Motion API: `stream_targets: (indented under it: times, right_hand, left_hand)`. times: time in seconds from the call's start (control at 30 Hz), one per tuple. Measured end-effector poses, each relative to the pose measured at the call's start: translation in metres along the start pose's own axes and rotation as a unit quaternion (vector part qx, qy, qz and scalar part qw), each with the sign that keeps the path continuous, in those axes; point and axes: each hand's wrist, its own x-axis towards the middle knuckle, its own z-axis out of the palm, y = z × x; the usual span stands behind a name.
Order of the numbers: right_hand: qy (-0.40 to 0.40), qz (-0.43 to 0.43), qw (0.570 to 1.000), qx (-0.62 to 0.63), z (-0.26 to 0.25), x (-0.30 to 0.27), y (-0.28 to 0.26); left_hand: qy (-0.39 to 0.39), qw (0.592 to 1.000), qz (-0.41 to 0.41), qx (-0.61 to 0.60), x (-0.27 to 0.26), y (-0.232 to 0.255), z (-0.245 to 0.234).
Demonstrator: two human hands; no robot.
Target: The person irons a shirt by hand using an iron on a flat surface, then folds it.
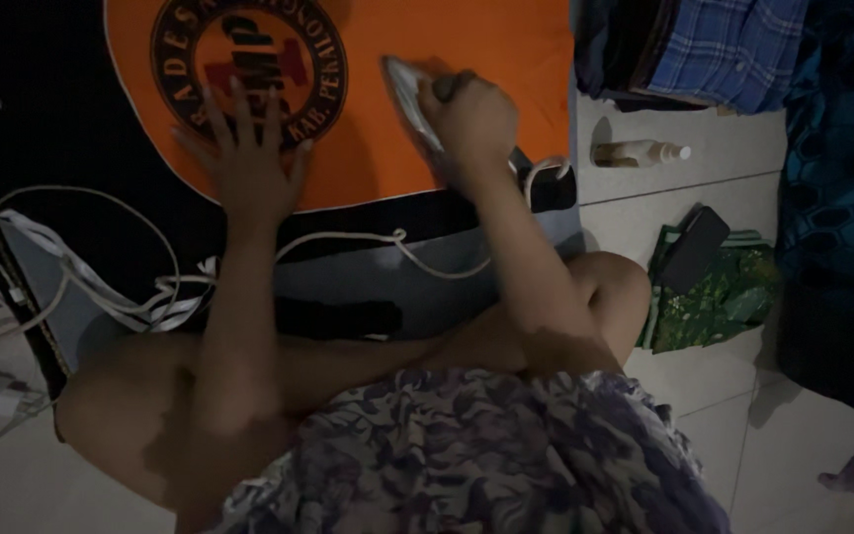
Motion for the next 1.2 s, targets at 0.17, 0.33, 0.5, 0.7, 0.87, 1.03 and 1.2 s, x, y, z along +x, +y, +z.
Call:
stream_targets:
  times: [0.17, 0.33, 0.5, 0.7, 0.87, 1.03, 1.2]
  right_hand:
    - [0.038, 0.078, 0.996, 0.002, 0.004, 0.018, 0.04]
    - [0.053, 0.133, 0.989, 0.025, -0.013, 0.034, 0.103]
    - [0.073, 0.224, 0.971, -0.039, -0.011, 0.047, 0.132]
    - [0.029, 0.098, 0.994, 0.023, -0.015, 0.044, 0.128]
    - [-0.028, -0.079, 0.996, 0.028, -0.024, 0.015, 0.063]
    - [0.009, -0.129, 0.992, -0.012, 0.005, 0.038, 0.015]
    - [0.169, -0.157, 0.972, -0.047, 0.038, 0.082, 0.003]
  left_hand:
    - [0.008, 1.0, -0.002, -0.001, 0.001, 0.001, 0.001]
    - [0.016, 1.0, -0.001, -0.002, 0.0, 0.002, 0.001]
    - [0.03, 1.0, 0.003, -0.009, -0.001, 0.002, 0.001]
    - [0.031, 0.999, -0.004, -0.01, 0.001, 0.003, 0.0]
    - [0.038, 0.999, -0.005, -0.021, 0.0, 0.002, 0.002]
    - [0.042, 0.999, -0.008, -0.01, 0.001, -0.001, 0.008]
    - [0.042, 0.999, 0.0, -0.001, 0.0, -0.001, 0.006]
